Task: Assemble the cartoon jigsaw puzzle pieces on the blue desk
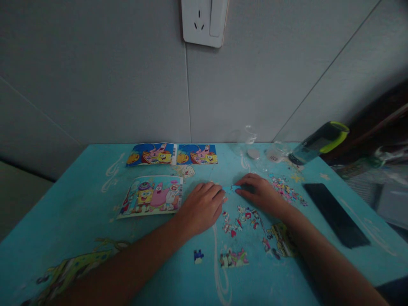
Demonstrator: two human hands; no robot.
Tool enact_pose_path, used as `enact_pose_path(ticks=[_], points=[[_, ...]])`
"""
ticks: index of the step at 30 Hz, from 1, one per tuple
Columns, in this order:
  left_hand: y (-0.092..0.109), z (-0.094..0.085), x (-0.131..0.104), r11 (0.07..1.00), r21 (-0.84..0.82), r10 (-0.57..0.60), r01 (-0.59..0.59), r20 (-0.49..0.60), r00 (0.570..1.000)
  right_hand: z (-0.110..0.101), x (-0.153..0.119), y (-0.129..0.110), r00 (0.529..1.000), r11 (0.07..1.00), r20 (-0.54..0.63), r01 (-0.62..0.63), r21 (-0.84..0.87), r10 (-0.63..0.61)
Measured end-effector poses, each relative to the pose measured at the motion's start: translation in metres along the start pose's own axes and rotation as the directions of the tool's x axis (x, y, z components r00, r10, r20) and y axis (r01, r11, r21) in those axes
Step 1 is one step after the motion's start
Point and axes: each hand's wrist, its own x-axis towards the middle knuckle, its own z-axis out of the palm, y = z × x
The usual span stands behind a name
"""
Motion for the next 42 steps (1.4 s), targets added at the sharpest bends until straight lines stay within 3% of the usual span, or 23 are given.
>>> enact_pose_path(ticks=[11, 17, 26, 31, 35, 42], points=[[0.0, -0.001, 0.001, 1.0, 0.008, 0.004, -0.004, -0.001, 1.0, 0.004, -0.001, -0.006, 0.999, 0.999, -0.025, 0.032, -0.028, -0.033], [0.0, -0.001, 0.0, 1.0, 0.011, -0.002, 0.002, 0.004, 1.0, 0.002, -0.003, -0.012, 0.991, 0.987, 0.044, 0.128, -0.092, -0.125], [0.003, -0.005, -0.001, 0.995, 0.104, 0.01, -0.005, -0.051, 0.999, 0.004, -0.004, -0.014, 0.988, 0.972, 0.052, 0.155, -0.174, -0.149], [0.0, -0.028, -0.02, 0.973, 0.231, 0.024, -0.006, -0.078, 0.997, 0.009, -0.003, -0.013, 0.984, 0.965, 0.034, 0.178, -0.192, -0.174], [-0.013, -0.042, -0.047, 0.945, 0.315, -0.083, 0.092, -0.043, 0.996, 0.013, -0.003, -0.012, 0.981, 0.964, -0.003, 0.189, -0.187, -0.193], [-0.016, -0.035, -0.066, 0.964, 0.224, -0.143, 0.144, -0.025, 0.989, 0.02, -0.003, -0.017, 0.971, 0.954, -0.004, 0.233, -0.189, -0.238]])
